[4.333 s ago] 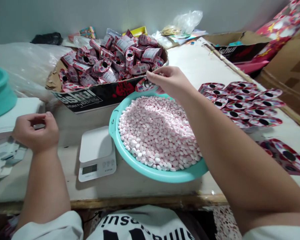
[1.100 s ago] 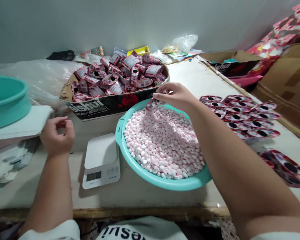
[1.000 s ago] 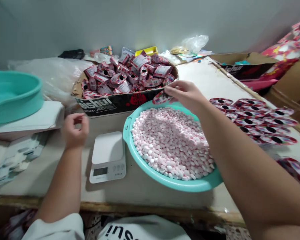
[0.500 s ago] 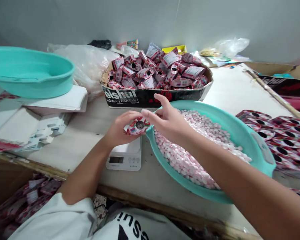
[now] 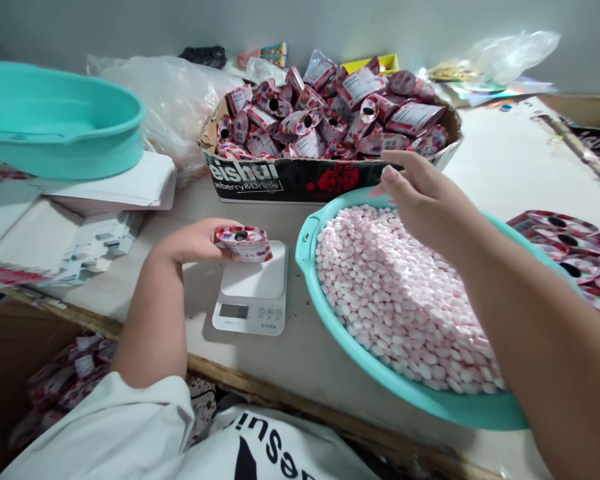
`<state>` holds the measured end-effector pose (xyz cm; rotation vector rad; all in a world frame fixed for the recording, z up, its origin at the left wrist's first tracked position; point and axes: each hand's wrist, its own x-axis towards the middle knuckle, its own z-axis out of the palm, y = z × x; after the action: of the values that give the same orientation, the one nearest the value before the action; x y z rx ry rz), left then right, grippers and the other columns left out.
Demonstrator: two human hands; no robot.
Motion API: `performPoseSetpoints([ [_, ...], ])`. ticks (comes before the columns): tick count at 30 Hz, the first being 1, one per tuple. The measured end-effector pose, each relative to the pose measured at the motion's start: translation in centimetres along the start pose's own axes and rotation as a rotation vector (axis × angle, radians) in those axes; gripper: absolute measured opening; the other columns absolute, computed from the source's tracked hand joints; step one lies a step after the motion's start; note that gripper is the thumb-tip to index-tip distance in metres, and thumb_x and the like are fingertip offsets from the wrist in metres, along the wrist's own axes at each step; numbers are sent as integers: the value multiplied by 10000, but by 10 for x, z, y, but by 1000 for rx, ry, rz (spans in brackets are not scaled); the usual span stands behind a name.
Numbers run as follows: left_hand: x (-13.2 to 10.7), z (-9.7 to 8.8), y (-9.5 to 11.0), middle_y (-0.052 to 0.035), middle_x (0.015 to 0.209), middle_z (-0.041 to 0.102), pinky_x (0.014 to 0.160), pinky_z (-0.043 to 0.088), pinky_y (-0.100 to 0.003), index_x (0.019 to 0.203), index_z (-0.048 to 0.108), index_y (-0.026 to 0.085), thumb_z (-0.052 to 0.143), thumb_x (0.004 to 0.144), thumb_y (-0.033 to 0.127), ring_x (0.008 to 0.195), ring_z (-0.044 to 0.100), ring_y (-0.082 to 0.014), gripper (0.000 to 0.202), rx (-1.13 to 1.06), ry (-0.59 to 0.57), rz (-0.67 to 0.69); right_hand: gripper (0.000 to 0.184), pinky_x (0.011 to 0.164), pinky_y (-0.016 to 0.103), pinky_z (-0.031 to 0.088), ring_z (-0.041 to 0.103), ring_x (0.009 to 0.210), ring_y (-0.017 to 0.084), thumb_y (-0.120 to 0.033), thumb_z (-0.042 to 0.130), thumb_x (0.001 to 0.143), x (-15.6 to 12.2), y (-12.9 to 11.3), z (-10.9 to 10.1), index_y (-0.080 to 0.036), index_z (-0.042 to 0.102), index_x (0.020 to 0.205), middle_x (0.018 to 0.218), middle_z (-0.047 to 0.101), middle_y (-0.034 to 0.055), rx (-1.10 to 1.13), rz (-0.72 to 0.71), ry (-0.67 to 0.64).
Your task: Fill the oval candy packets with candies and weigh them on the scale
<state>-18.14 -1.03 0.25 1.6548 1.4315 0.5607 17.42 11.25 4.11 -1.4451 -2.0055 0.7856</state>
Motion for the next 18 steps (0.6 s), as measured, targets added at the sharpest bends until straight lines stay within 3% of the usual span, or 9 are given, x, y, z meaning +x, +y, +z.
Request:
performPoseSetpoints([
  [3,2,-2,-5,-53,1042,774,821,563,-330,1075,735,181,855,639,348,950,720,-265,481,21,-47,-83,587,515,270,317,362,511,72,-464,527,965,-3,-5,-3,-261,473,1513,1155,718,140,14,-13,-9],
  [5,0,-4,-6,-73,1083,769,832,570,-348,1107,733,193,885,611,341,988,719,-281,540,14,-55,-81,589,522,279,365,417,534,90,-473,522,938,-4,-4,-4,-287,488,1495,1205,706,125,-23,-41,-35],
  [7,-4,-8,-6,-122,1240,730,895,574,-377,1206,710,214,931,587,382,1106,702,-302,679,-80,-50,-18,599,673,342,509,610,754,178,-500,495,917,-4,1,-2,-278,514,1474,1280,679,126,-143,-74,-96],
  [9,-8,-11,-6,-169,1363,666,953,571,-398,1284,675,224,951,574,522,1178,682,-306,818,-249,14,73,610,936,433,544,650,1101,281,-524,476,890,-3,10,2,-265,555,1437,1380,623,133,-307,-103,-212],
  [11,-8,-13,-8,-188,1335,675,962,576,-391,1267,673,203,873,587,734,1131,702,-287,885,-402,217,150,620,1077,491,501,597,1271,336,-561,481,859,-1,18,4,-290,584,1408,1449,567,126,-434,-129,-361],
  [13,-4,-16,-11,-163,1168,731,900,596,-351,1169,693,178,709,641,895,1000,729,-244,890,-484,536,175,633,1080,516,510,611,1261,356,-606,501,835,-1,25,5,-328,592,1397,1453,556,120,-483,-168,-448],
  [15,3,-19,-17,-117,956,740,788,606,-310,1048,703,179,547,726,948,859,728,-206,848,-526,830,122,656,1067,501,524,626,1237,356,-633,531,819,0,29,3,-328,592,1397,1428,571,128,-486,-200,-476],
  [18,10,-26,-29,-63,755,676,677,592,-292,928,695,216,441,829,903,737,700,-185,740,-578,1033,13,732,1064,471,521,621,1234,353,-687,588,779,0,31,-2,-296,602,1397,1423,572,146,-487,-217,-491],
])
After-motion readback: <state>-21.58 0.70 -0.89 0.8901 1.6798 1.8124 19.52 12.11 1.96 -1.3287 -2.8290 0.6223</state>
